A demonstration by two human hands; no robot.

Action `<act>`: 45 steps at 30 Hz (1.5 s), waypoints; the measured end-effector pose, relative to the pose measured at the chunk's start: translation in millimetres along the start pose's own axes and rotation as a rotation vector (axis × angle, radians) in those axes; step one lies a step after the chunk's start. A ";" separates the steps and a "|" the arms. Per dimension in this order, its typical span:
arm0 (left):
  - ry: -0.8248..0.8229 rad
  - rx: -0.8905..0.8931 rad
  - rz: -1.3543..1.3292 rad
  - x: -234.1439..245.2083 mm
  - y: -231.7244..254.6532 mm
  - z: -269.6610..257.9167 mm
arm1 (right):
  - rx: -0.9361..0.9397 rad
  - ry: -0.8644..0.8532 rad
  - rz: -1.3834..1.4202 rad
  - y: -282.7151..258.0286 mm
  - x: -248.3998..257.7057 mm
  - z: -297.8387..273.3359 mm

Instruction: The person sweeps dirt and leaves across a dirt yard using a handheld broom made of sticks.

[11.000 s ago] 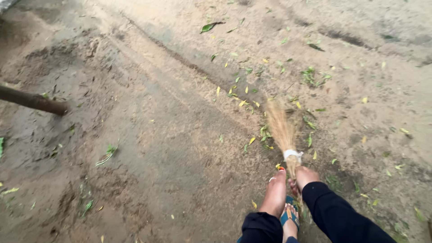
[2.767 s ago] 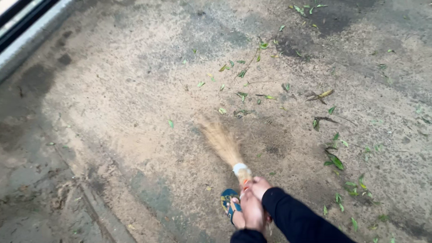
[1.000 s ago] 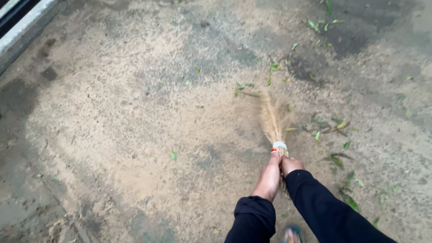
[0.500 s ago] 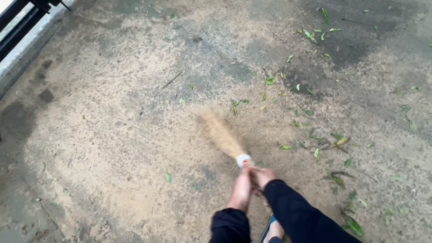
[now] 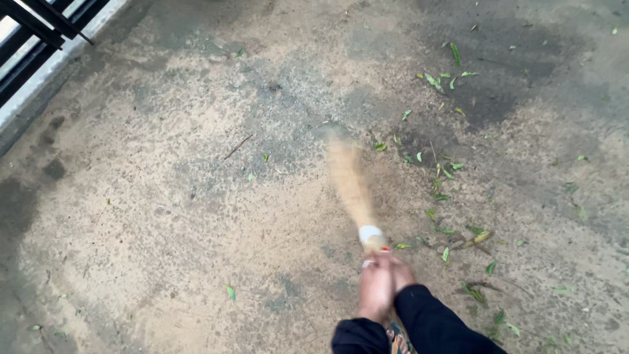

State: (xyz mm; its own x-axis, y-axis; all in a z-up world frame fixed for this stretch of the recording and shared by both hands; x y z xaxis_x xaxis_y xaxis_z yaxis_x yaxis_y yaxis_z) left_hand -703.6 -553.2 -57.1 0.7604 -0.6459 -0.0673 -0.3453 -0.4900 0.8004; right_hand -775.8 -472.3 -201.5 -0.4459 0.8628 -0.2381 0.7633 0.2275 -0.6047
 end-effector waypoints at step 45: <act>-0.252 0.008 0.295 -50.6 113.6 177.0 | 0.250 0.299 -0.531 -154.4 -2.1 109.6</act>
State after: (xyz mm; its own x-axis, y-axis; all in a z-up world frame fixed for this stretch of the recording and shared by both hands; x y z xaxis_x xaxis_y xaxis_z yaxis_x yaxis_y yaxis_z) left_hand -878.7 -679.8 -68.2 0.4690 -0.8830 0.0198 -0.5341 -0.2656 0.8026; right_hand -944.0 -558.7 -190.9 -0.5553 0.7586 0.3409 0.3278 0.5763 -0.7486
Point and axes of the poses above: each hand's wrist, its own z-axis towards the middle knuckle, its own x-axis out of the back of the hand, y = z × x, the point moved 3 cm from there along z, towards the middle knuckle, and after that the axes turned 4 degrees about -x, right-handed, at the moved point
